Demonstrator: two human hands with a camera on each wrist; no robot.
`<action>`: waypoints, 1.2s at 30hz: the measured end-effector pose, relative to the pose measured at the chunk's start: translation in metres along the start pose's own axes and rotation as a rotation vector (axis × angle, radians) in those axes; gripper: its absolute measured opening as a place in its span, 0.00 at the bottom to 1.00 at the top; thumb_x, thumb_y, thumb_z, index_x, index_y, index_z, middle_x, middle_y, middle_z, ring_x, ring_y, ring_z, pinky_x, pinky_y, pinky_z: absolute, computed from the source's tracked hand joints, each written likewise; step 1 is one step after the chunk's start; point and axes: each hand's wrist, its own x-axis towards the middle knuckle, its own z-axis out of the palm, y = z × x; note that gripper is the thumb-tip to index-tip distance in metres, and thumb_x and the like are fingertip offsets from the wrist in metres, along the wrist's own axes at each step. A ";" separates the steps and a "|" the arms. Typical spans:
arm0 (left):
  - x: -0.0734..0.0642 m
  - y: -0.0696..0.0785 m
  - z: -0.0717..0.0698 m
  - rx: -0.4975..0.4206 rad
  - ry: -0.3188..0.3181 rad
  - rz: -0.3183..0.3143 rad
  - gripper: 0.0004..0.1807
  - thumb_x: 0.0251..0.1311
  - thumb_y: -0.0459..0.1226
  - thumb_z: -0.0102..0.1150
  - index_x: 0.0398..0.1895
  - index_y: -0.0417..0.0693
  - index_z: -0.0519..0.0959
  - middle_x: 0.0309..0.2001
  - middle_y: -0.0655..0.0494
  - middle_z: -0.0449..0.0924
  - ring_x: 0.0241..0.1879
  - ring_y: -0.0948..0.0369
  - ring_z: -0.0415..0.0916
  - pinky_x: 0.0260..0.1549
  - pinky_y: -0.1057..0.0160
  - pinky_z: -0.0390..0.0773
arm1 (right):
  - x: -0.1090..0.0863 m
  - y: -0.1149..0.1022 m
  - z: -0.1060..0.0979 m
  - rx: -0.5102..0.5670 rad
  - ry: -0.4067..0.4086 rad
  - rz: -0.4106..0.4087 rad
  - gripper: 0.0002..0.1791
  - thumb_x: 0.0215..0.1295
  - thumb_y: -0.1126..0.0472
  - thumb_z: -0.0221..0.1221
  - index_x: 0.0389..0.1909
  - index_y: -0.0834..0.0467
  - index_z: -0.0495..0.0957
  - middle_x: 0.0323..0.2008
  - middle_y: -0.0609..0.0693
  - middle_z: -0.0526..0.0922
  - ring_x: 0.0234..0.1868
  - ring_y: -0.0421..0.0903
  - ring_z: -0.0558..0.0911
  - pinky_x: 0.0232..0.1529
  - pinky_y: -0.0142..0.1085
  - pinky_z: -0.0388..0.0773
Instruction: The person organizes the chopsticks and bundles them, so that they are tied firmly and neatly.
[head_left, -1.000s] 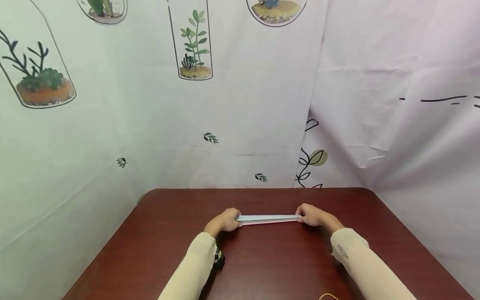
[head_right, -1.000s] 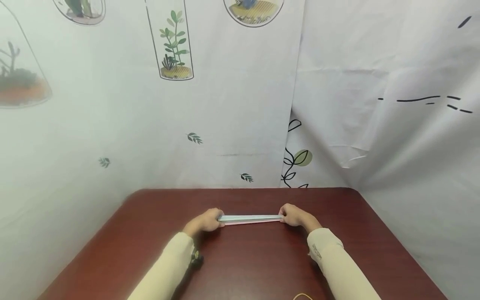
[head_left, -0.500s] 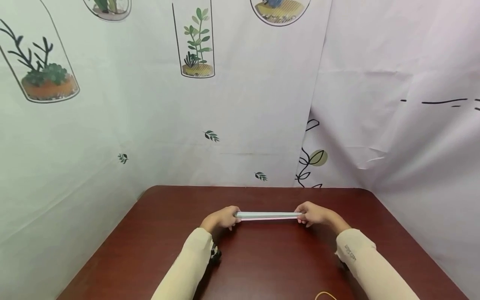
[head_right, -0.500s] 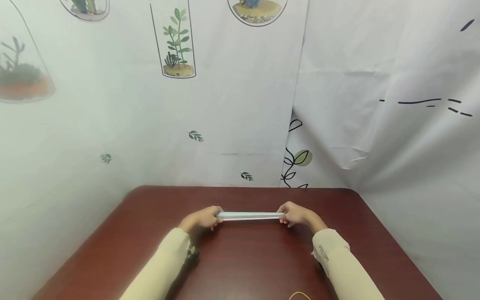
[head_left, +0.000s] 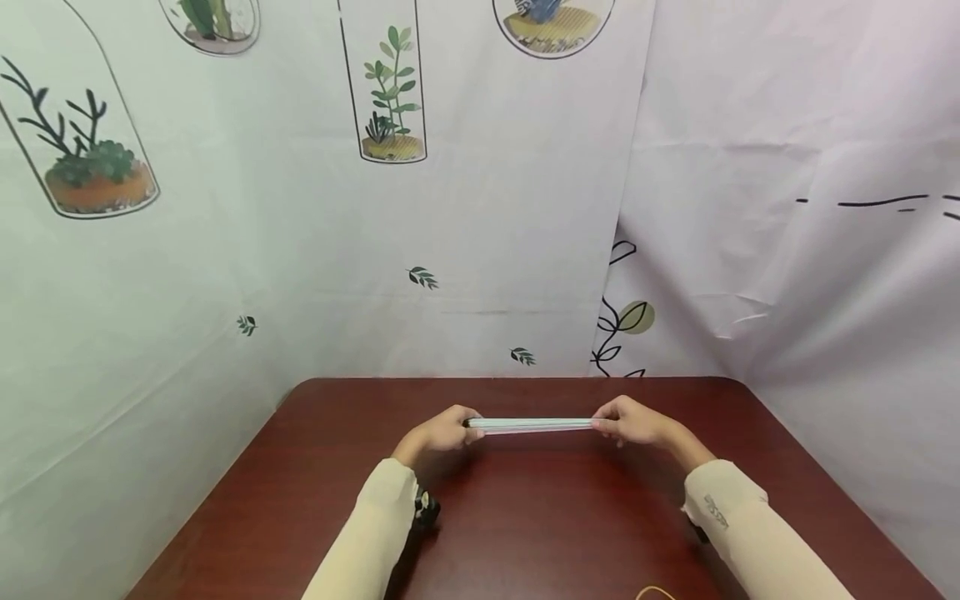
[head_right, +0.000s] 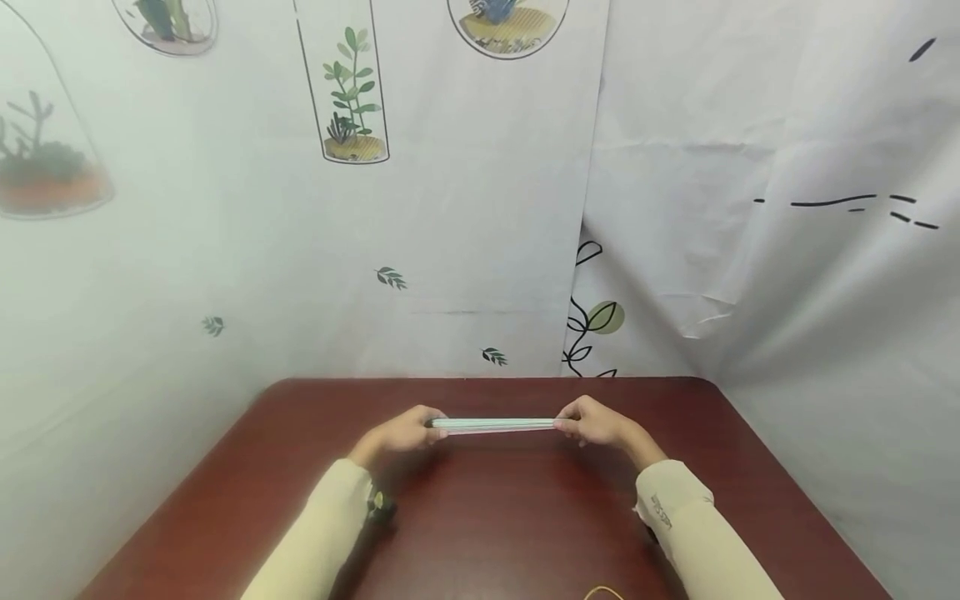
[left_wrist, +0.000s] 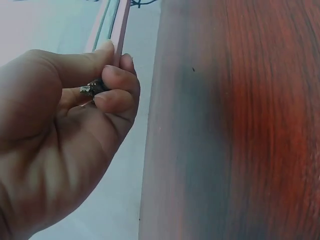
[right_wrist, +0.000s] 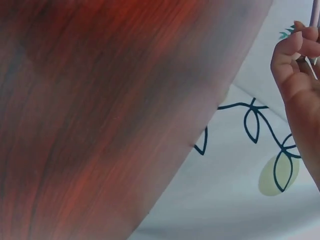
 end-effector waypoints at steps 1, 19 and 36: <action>-0.001 0.000 -0.001 -0.012 0.005 0.001 0.11 0.68 0.29 0.52 0.48 0.31 0.77 0.20 0.58 0.66 0.18 0.65 0.58 0.21 0.67 0.62 | 0.000 -0.001 0.000 -0.011 0.002 -0.011 0.13 0.71 0.62 0.57 0.42 0.71 0.81 0.24 0.51 0.75 0.24 0.44 0.75 0.25 0.40 0.78; -0.006 0.019 -0.005 -0.064 0.106 0.022 0.13 0.69 0.32 0.53 0.53 0.35 0.79 0.44 0.35 0.80 0.36 0.53 0.74 0.36 0.58 0.73 | 0.001 -0.017 0.002 -0.044 0.046 -0.043 0.16 0.71 0.58 0.58 0.48 0.68 0.82 0.33 0.62 0.81 0.23 0.48 0.73 0.22 0.33 0.72; -0.004 0.031 0.004 0.145 0.345 0.110 0.13 0.66 0.35 0.60 0.50 0.37 0.82 0.40 0.51 0.85 0.35 0.63 0.75 0.37 0.62 0.76 | -0.001 -0.025 0.005 -0.092 0.081 -0.101 0.15 0.73 0.61 0.54 0.46 0.70 0.80 0.31 0.58 0.80 0.27 0.45 0.73 0.29 0.33 0.71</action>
